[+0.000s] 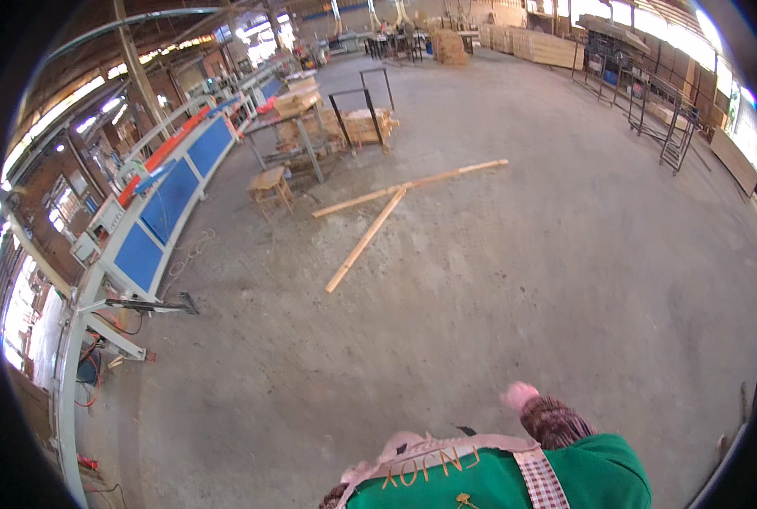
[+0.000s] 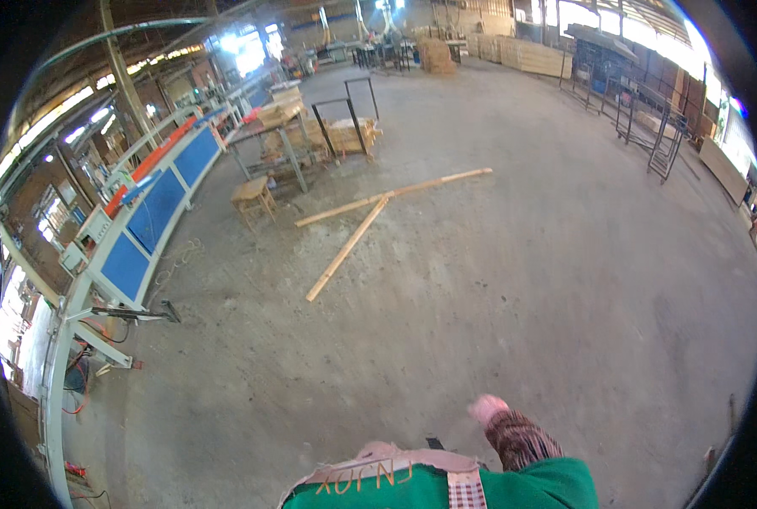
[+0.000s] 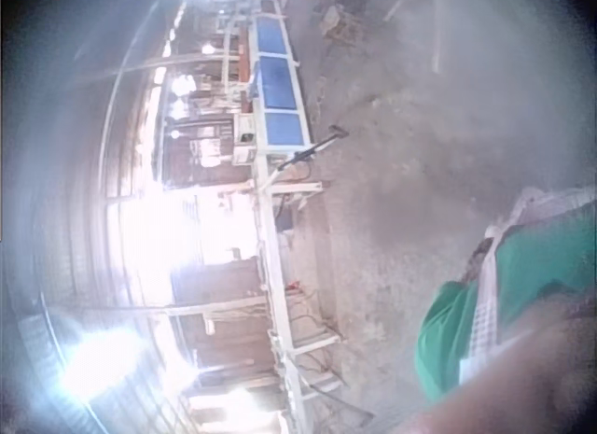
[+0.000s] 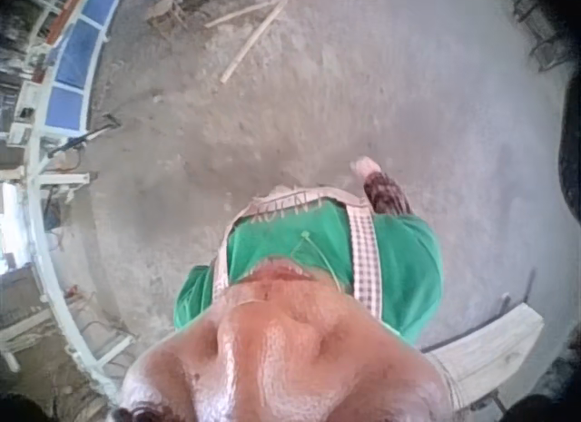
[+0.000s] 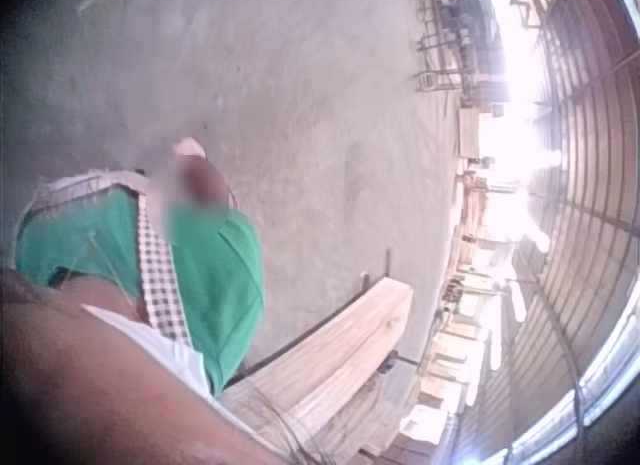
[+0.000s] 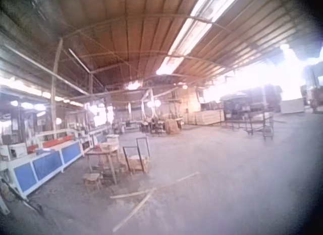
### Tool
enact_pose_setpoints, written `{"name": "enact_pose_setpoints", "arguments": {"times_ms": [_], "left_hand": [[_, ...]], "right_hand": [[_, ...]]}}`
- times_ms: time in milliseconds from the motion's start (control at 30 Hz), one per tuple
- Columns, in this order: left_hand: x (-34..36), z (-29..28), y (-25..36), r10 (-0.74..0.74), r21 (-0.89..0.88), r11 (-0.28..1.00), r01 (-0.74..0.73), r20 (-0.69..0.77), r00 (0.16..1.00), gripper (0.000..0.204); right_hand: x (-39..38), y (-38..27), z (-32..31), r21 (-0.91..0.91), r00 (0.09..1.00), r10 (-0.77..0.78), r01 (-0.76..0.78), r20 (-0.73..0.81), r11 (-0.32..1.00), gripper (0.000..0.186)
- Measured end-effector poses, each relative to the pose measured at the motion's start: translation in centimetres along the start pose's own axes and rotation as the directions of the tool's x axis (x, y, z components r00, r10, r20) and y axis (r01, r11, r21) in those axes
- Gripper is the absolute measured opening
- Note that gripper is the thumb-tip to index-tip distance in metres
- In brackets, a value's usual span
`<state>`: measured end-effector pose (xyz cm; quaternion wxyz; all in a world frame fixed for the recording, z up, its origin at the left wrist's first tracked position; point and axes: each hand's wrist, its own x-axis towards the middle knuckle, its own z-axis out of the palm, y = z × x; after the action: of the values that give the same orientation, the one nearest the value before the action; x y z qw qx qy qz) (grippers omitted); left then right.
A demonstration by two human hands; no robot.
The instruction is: The person picks up long wooden planks and carries them to a table saw. They feed the planks through the saw to cut them into shorter pieces, then stack the cut pieces and place some into a blue bin.
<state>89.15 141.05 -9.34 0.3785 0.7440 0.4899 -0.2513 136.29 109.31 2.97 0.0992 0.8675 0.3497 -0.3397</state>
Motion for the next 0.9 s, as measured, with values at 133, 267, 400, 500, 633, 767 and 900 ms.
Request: {"name": "enact_pose_setpoints", "arguments": {"times_ms": [133,267,400,500,633,767,900], "left_hand": [[9.5,-1.9,1.0,0.158,0.100,0.984,-0.149,-0.084,0.984,0.053],[20.7,-5.5,4.6,0.099,0.179,0.979,-0.102,0.025,0.995,0.041],[30.8,-15.6,11.7,0.238,0.480,0.841,-0.248,0.081,0.968,0.031],[36.4,-27.4,19.8,0.226,0.590,0.763,-0.263,0.138,0.964,0.021],[44.4,-40.9,34.9,0.144,0.139,0.982,-0.128,-0.111,0.983,0.068],[53.6,-47.1,48.8,-0.034,-0.210,0.978,-0.014,-0.225,0.974,0.072],[61.4,-47.4,60.0,0.012,-0.477,0.875,-0.083,-0.150,0.989,0.069]], "right_hand": [[9.6,-6.1,-12.9,0.394,0.997,0.074,-0.064,-0.012,0.917,0.057],[19.3,-9.7,-17.5,0.656,0.997,0.066,-0.081,0.047,0.750,0.060],[24.8,-7.5,-19.4,0.067,0.945,-0.148,0.134,0.292,0.989,0.049],[24.6,-2.1,-20.8,0.406,0.960,0.029,-0.145,0.279,0.902,0.035],[26.7,3.6,-23.6,0.708,0.943,0.262,-0.329,0.207,0.625,0.040],[35.2,6.5,-27.5,0.803,0.945,0.293,-0.288,0.147,0.522,0.033],[51.6,10.5,-37.8,0.169,0.994,0.049,-0.065,0.100,0.984,0.035]]}}
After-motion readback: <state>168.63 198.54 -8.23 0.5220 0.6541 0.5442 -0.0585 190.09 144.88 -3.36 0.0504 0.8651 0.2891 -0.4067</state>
